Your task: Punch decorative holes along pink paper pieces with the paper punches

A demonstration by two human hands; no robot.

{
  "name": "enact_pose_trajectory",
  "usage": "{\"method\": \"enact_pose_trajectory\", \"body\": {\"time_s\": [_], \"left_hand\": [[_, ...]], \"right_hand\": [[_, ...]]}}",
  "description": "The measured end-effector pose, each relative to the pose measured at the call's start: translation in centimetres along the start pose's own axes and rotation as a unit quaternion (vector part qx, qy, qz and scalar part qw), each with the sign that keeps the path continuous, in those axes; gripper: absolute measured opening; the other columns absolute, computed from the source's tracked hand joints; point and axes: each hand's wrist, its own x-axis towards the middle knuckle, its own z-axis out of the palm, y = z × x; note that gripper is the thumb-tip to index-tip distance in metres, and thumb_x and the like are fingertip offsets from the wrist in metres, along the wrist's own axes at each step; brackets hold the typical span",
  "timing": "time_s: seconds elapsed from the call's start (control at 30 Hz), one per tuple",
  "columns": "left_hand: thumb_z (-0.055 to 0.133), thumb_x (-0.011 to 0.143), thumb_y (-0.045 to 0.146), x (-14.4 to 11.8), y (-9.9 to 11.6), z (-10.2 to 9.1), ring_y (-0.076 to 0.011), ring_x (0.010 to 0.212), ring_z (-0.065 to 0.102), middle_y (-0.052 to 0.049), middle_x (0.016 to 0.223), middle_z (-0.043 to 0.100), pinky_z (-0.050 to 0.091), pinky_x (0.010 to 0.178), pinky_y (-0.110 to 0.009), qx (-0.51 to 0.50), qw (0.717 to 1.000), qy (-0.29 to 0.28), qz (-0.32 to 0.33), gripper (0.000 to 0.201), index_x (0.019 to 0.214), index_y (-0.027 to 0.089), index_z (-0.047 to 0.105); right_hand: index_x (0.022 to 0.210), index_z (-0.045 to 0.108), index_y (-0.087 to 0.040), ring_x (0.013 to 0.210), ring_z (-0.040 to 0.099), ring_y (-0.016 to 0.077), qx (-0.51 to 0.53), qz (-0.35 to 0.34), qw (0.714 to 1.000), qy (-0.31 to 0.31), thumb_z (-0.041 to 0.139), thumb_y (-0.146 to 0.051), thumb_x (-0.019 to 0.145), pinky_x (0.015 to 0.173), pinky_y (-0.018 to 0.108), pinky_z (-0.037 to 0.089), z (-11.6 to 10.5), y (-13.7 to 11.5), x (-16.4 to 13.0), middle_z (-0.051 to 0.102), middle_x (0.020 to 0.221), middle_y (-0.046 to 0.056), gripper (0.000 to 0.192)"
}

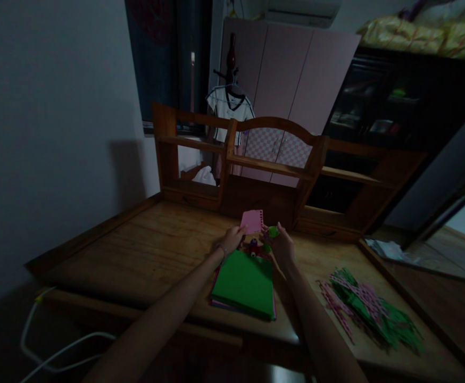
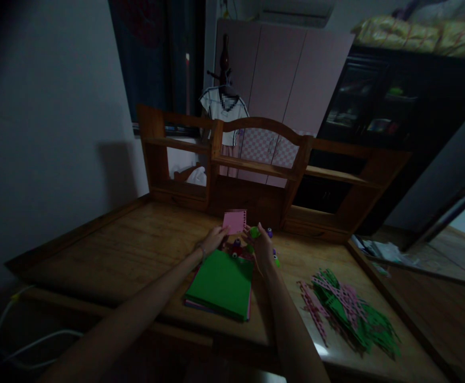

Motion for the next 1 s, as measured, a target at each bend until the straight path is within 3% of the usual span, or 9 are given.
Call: {"method": "enact_pose_trajectory", "body": {"time_s": [0.2, 0.5, 0.63, 1.0], "left_hand": [[0.042, 0.083, 0.057, -0.1, 0.1, 0.0, -0.0083, 0.038, 0.046, 0.002, 0.046, 0.048, 0.031, 0.039, -0.018, 0.001, 1.000, 0.001, -0.014, 0.048, 0.064, 0.014, 0.052], [0.040, 0.083, 0.058, 0.0, -0.2, -0.1, -0.0093, 0.043, 0.047, 0.002, 0.050, 0.050, 0.029, 0.041, -0.019, 0.023, 1.000, -0.006, 0.000, 0.049, 0.067, 0.013, 0.055], [0.040, 0.082, 0.059, 0.1, -0.1, -0.2, -0.0096, 0.045, 0.046, 0.001, 0.051, 0.050, 0.029, 0.043, -0.020, 0.037, 0.999, 0.003, 0.011, 0.051, 0.066, 0.013, 0.054], [0.041, 0.082, 0.059, 0.0, -0.1, -0.1, -0.0097, 0.043, 0.046, 0.001, 0.047, 0.051, 0.030, 0.043, -0.021, 0.025, 1.000, -0.001, -0.001, 0.050, 0.065, 0.014, 0.055]], "right_hand": [[0.074, 0.067, -0.021, 0.088, 0.066, 0.0226, -0.003, 0.004, 1.000, 0.021, 0.062, -0.042, 0.078, 0.079, 0.037, 0.052, 0.3, 0.0, 0.0, 0.071, 0.090, 0.005, 0.022], [0.074, 0.065, -0.022, 0.100, 0.063, 0.0244, -0.017, -0.005, 1.000, 0.001, 0.054, -0.051, 0.081, 0.083, 0.037, 0.050, -0.9, 0.0, 0.5, 0.069, 0.105, 0.005, 0.032], [0.080, 0.066, -0.021, 0.099, 0.064, 0.0242, -0.023, -0.007, 1.000, 0.000, 0.053, -0.052, 0.081, 0.086, 0.037, 0.049, -1.0, 0.2, 0.4, 0.069, 0.105, 0.005, 0.033], [0.072, 0.064, -0.020, 0.106, 0.061, 0.0253, 0.012, -0.009, 1.000, -0.007, 0.055, -0.051, 0.081, 0.091, 0.037, 0.048, -0.8, 0.0, 0.6, 0.070, 0.102, 0.008, 0.033]]}}
